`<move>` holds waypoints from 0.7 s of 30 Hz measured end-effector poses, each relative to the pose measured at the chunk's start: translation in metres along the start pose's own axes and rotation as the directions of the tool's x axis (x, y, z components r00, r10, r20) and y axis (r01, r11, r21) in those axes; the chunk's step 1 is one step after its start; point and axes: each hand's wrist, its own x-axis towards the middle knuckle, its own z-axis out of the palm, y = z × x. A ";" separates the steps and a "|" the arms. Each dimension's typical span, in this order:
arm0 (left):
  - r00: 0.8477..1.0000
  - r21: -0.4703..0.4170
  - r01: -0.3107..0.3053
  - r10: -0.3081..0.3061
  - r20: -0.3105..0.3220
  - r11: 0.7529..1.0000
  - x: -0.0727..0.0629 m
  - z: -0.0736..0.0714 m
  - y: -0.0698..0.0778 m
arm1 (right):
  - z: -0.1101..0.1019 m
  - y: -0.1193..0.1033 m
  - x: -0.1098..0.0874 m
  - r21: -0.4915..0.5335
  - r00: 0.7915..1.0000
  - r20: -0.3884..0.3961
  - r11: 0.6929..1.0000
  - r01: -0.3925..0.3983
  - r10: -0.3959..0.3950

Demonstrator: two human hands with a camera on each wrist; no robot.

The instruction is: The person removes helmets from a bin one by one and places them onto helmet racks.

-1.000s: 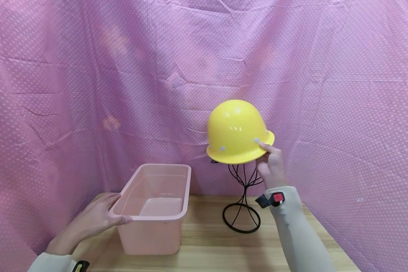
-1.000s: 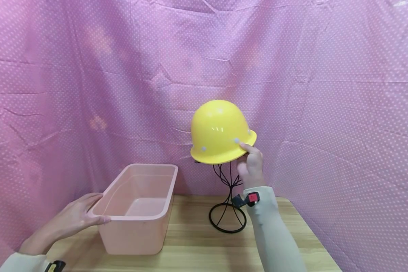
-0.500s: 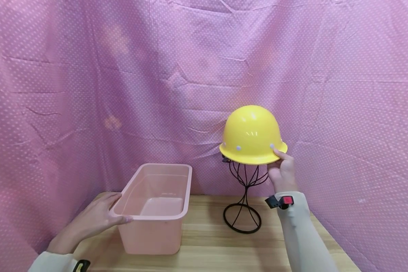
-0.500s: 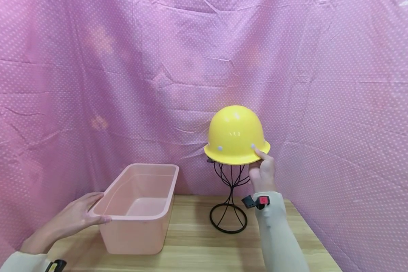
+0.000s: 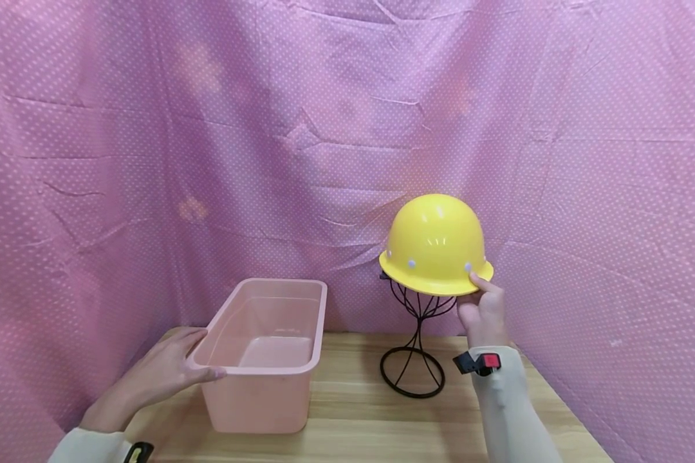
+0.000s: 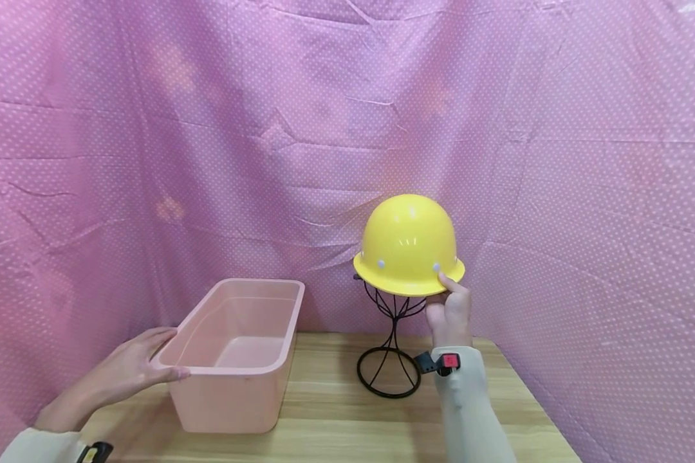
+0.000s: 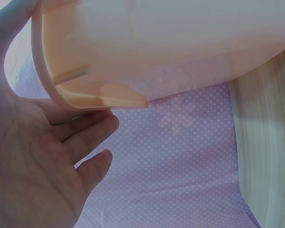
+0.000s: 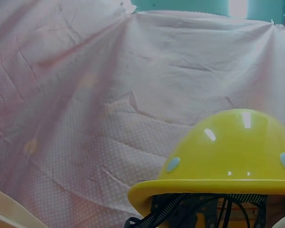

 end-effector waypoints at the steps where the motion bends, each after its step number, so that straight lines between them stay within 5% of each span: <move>1: 1.000 0.002 0.002 -0.002 -0.001 1.000 0.000 0.000 0.000 | -0.002 0.000 0.000 0.000 1.000 -0.006 1.000 -0.005 0.005; 21: 1.000 -0.003 -0.006 0.006 0.015 1.000 0.000 -0.001 0.000 | -0.034 0.011 -0.015 -0.049 0.998 -0.052 0.999 -0.024 0.021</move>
